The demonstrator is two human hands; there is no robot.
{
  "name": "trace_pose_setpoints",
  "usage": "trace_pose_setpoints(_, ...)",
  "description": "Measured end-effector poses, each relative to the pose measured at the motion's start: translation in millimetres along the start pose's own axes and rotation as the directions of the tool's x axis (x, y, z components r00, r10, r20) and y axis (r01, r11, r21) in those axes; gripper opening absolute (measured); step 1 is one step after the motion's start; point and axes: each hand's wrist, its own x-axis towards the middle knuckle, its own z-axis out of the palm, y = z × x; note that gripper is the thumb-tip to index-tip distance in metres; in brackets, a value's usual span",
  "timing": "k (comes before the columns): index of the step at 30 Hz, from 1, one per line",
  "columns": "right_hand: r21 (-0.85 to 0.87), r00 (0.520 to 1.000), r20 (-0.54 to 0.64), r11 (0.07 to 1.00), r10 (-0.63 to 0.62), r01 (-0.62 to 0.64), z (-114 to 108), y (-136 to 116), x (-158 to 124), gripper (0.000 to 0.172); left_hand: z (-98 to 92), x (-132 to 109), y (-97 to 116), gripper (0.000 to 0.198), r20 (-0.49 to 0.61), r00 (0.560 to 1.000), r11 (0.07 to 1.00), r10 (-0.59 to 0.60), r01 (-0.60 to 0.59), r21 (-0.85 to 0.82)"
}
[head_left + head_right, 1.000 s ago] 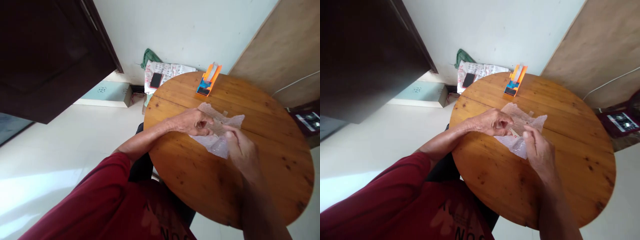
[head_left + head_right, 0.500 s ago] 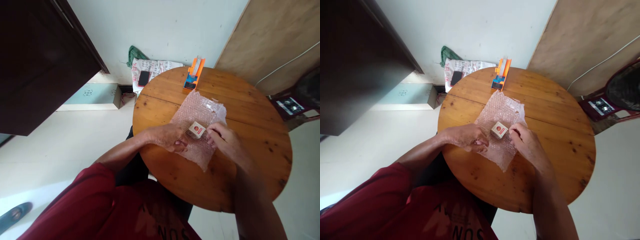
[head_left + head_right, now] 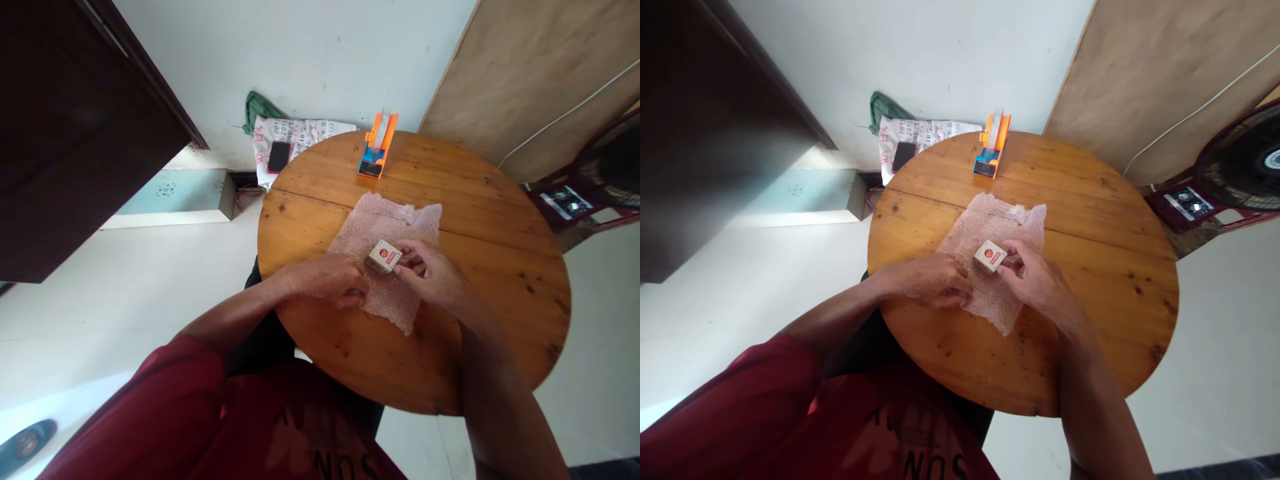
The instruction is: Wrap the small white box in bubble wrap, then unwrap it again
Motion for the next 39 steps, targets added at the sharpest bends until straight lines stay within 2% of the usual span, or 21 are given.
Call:
trace_pose_setpoints(6,-0.005,0.998,0.051,0.999,-0.048,0.048,-1.1,-4.0,-1.5,0.056,5.6,-1.7,2.9,0.017,-0.038,0.999,1.0,0.006,-0.005,0.018)
trace_pose_setpoints(8,-0.052,0.998,0.044,0.997,-0.051,0.053,1.0,-5.2,-1.2,0.059,7.5,-2.2,3.2,0.017,-0.057,0.998,1.0,0.006,-0.005,0.014)
trace_pose_setpoints(13,-0.21,0.999,-0.015,0.977,-0.034,0.03,7.9,-12.1,-0.4,0.043,15.7,-0.7,1.5,0.017,-0.094,0.995,0.998,-0.022,0.027,0.051)
trace_pose_setpoints(16,-0.224,0.998,-0.019,0.973,-0.061,0.055,9.6,-13.4,0.4,0.036,19.5,0.8,1.5,0.017,-0.107,0.993,0.996,-0.051,0.059,0.07)
trace_pose_setpoints(20,-0.197,0.998,-0.068,0.98,-0.02,0.006,7.0,-10.8,2.5,0.034,20.4,0.4,2.3,0.018,-0.107,0.992,0.995,-0.073,0.08,0.053)
trace_pose_setpoints(28,-0.02,0.992,-0.106,0.998,0.063,-0.065,-7.4,-4.7,3.7,0.034,19.4,-0.1,1.4,0.02,-0.089,0.992,0.995,-0.093,0.096,0.025)
trace_pose_setpoints(31,-0.049,0.991,-0.128,0.997,0.045,-0.052,-9.6,2.4,4.5,0.035,18.9,0.9,2.0,0.018,-0.089,0.99,0.994,-0.11,0.112,0.018)
trace_pose_setpoints(35,-0.148,0.996,-0.086,0.989,0.003,-0.016,-9.9,11.4,5.3,0.04,19.0,0.8,3.1,0.019,-0.098,0.988,0.992,-0.12,0.122,0.016)
trace_pose_setpoints(39,-0.167,0.997,-0.061,0.985,-0.056,0.045,-10.0,15.9,5.2,0.05,19.9,-0.9,3.8,0.021,-0.097,0.989,0.993,-0.111,0.113,0.021)
